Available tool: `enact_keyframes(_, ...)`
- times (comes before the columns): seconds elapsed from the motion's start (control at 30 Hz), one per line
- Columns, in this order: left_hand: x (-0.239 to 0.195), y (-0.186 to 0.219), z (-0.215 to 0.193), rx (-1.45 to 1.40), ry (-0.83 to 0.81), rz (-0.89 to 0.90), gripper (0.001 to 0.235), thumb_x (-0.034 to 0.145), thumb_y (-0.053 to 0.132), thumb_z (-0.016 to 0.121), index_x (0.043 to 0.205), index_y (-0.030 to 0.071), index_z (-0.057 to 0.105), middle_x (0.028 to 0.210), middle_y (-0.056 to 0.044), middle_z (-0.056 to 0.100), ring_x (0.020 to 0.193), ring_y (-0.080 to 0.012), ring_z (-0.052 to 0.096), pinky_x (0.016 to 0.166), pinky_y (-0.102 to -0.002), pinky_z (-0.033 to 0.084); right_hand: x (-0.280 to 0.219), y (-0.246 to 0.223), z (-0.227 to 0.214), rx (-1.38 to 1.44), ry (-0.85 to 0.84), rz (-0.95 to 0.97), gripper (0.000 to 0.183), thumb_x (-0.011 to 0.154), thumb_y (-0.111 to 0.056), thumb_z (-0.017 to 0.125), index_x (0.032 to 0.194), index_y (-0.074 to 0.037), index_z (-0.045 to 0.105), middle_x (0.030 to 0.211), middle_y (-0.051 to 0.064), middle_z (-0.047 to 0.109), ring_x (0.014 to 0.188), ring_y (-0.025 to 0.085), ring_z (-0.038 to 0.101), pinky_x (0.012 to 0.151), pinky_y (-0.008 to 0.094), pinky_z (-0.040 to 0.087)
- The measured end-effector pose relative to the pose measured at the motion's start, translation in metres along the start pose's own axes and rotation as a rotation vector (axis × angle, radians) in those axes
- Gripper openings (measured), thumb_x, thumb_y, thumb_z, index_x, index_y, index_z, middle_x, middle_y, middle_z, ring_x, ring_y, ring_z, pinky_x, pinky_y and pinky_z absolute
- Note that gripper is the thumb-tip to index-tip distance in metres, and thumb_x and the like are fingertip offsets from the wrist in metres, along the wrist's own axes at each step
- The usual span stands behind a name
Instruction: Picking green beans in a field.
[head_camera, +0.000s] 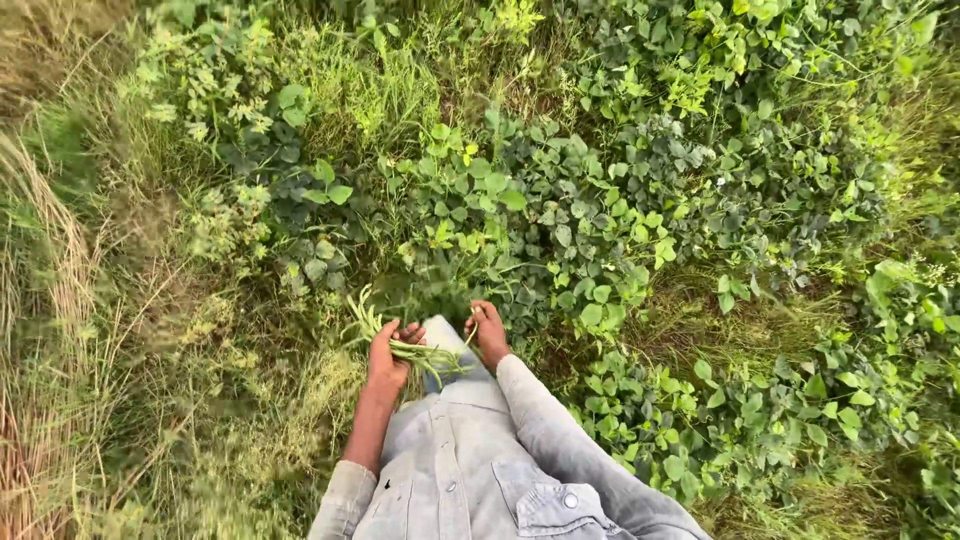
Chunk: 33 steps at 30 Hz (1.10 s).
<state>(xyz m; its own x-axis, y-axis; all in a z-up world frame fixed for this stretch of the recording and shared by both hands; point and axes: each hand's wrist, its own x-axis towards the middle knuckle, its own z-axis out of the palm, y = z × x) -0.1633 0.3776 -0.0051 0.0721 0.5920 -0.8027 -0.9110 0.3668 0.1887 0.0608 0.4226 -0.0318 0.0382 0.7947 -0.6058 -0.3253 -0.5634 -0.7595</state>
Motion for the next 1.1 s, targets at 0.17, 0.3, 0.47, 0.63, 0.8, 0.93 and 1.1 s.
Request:
enact_keyframes(0.17,0.030,0.033,0.061,0.110,-0.020,0.061,0.025,0.099,0.023,0.060,0.078,0.011,0.051,0.093,-0.018,0.072,0.092,-0.0321,0.073,0.086,-0.049,0.062,0.090,0.009,-0.013,-0.218,-0.037,-0.078,0.027,0.103,-0.015,0.055,0.127,-0.012,0.066,0.078,0.004,0.064,0.067,0.014,0.061,0.061,0.030,0.050)
enact_keyframes(0.3,0.071,0.034,0.078,0.095,-0.014,0.017,0.029,0.098,0.024,0.059,0.075,0.012,0.047,0.091,-0.017,0.074,0.088,-0.0328,0.074,0.081,-0.048,0.060,0.115,0.015,-0.025,-0.322,-0.070,-0.003,0.026,0.103,-0.014,0.055,0.122,-0.008,0.072,0.080,0.003,0.068,0.067,0.013,0.061,0.059,0.029,0.048)
enact_keyframes(0.47,0.080,0.064,0.159,0.185,0.012,0.078,0.027,0.099,0.024,0.060,0.078,0.010,0.051,0.093,-0.018,0.074,0.089,-0.0318,0.074,0.082,-0.047,0.061,0.192,-0.017,-0.026,-0.255,0.035,0.098,0.018,0.104,-0.020,0.058,0.114,-0.010,0.069,0.082,0.003,0.070,0.069,0.013,0.062,0.059,0.029,0.049)
enact_keyframes(0.63,0.101,0.079,0.191,0.183,-0.093,0.127,0.029,0.097,0.023,0.064,0.076,0.012,0.049,0.095,-0.017,0.073,0.090,-0.0311,0.075,0.080,-0.046,0.061,0.227,-0.048,-0.003,-0.210,0.013,0.022,0.014,0.102,-0.020,0.063,0.111,-0.012,0.069,0.085,0.003,0.071,0.073,0.012,0.065,0.061,0.028,0.050)
enact_keyframes(0.8,0.122,0.094,0.215,0.199,-0.043,0.047,0.029,0.096,0.024,0.065,0.074,0.012,0.050,0.098,-0.017,0.074,0.090,-0.0319,0.075,0.078,-0.046,0.061,0.248,-0.066,0.017,-0.150,-0.046,-0.055,0.016,0.100,-0.017,0.067,0.113,-0.009,0.070,0.086,0.002,0.072,0.070,0.012,0.063,0.058,0.027,0.046)
enact_keyframes(0.93,0.130,0.113,0.234,0.225,-0.084,0.038,0.029,0.096,0.025,0.066,0.075,0.012,0.052,0.099,-0.018,0.075,0.091,-0.0319,0.075,0.078,-0.045,0.061,0.250,-0.069,0.017,-0.201,0.064,-0.077,0.017,0.098,-0.016,0.068,0.114,-0.010,0.071,0.085,0.005,0.074,0.069,0.012,0.065,0.058,0.027,0.048)
enact_keyframes(1.1,0.192,0.126,0.238,0.213,-0.045,-0.047,0.028,0.095,0.024,0.066,0.075,0.011,0.053,0.098,-0.019,0.075,0.093,-0.0332,0.074,0.078,-0.047,0.061,0.280,-0.089,0.012,-0.169,0.140,-0.006,0.019,0.094,-0.018,0.071,0.111,-0.009,0.071,0.089,0.007,0.076,0.068,0.014,0.060,0.056,0.029,0.042)
